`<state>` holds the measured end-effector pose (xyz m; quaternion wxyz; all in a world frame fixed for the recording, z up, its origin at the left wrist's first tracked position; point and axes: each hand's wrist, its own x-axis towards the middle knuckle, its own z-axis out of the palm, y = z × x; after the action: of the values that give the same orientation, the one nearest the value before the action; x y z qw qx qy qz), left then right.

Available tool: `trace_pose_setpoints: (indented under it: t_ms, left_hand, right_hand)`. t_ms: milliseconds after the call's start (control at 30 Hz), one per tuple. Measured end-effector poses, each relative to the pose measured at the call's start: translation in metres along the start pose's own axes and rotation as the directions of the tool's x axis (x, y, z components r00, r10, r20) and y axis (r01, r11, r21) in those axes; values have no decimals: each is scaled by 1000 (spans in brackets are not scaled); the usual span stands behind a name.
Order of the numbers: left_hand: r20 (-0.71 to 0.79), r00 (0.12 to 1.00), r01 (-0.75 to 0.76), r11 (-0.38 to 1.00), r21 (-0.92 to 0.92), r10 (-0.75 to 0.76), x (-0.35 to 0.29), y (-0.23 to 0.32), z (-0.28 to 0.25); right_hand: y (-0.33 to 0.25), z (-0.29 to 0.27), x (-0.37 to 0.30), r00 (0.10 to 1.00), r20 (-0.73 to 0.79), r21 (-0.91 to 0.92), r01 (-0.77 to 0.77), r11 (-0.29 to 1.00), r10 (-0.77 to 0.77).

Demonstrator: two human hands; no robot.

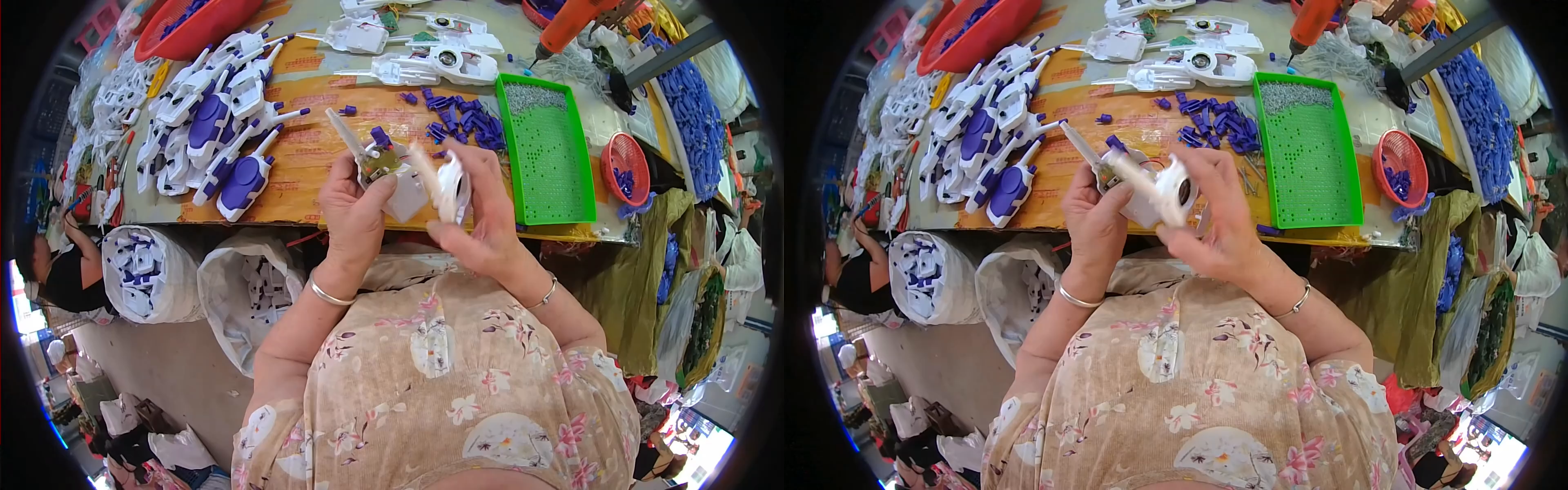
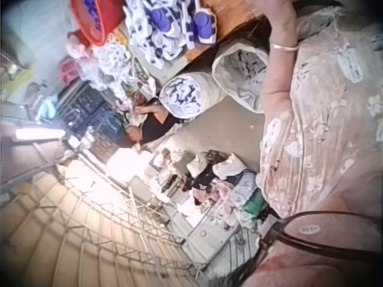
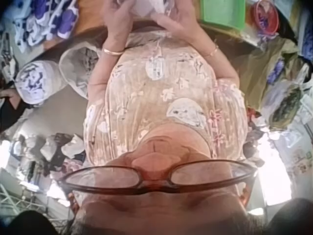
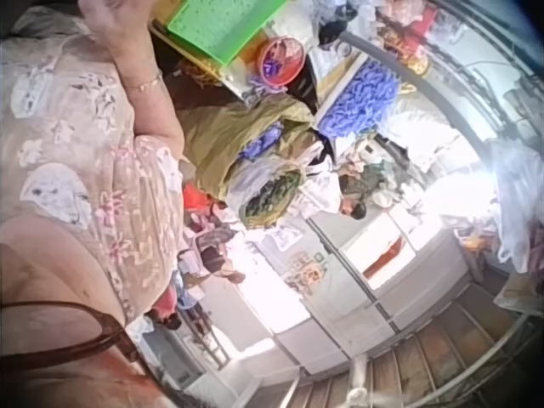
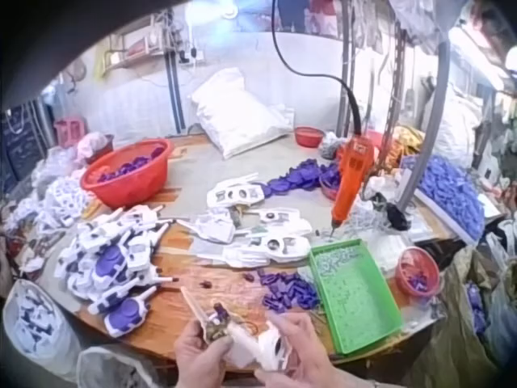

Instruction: The person assembles plastic toy housings by securing internal components with screws using a handheld power tool.

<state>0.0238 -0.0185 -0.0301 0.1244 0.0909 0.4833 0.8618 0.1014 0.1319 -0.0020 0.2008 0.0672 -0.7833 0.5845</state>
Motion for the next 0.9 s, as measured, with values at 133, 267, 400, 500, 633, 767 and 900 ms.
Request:
trace_pose_setpoints:
  t_ms: [133,267,400,500,633,767,900]
  left_hand:
    - [4,995,100,992,-81,-100,-2,6,6]
    - [7,996,86,994,-62,-86,-1,0,2]
    - [42,992,120,990,-78,-117,-2,-2,5]
    - [50,972,234,963,-132,-229,0,-8,-2]
    - [378,891,-448,619,645,251,-2,-23,-29]
    - [281,958,-218,791,572,61,-4,-25,-31]
    - [89,915,403,877,-262,-394,-1,-4,-1]
  right_hand:
    - [4,0,1,965,-15,377,-236,895,261]
    - [2,-2,1,945,95,447,-321,835,312]
    - [4,0,2,941,189,553,-339,761,281]
    - [8,2,-2,957,189,344,-275,898,221]
    - [-1,1,8,941,246,-213,287,934,-233]
    - [-8,-3,9,924,281,-288,338,896,-258]
    - [-8,-9,9,911,331,-288,347,893,-247]
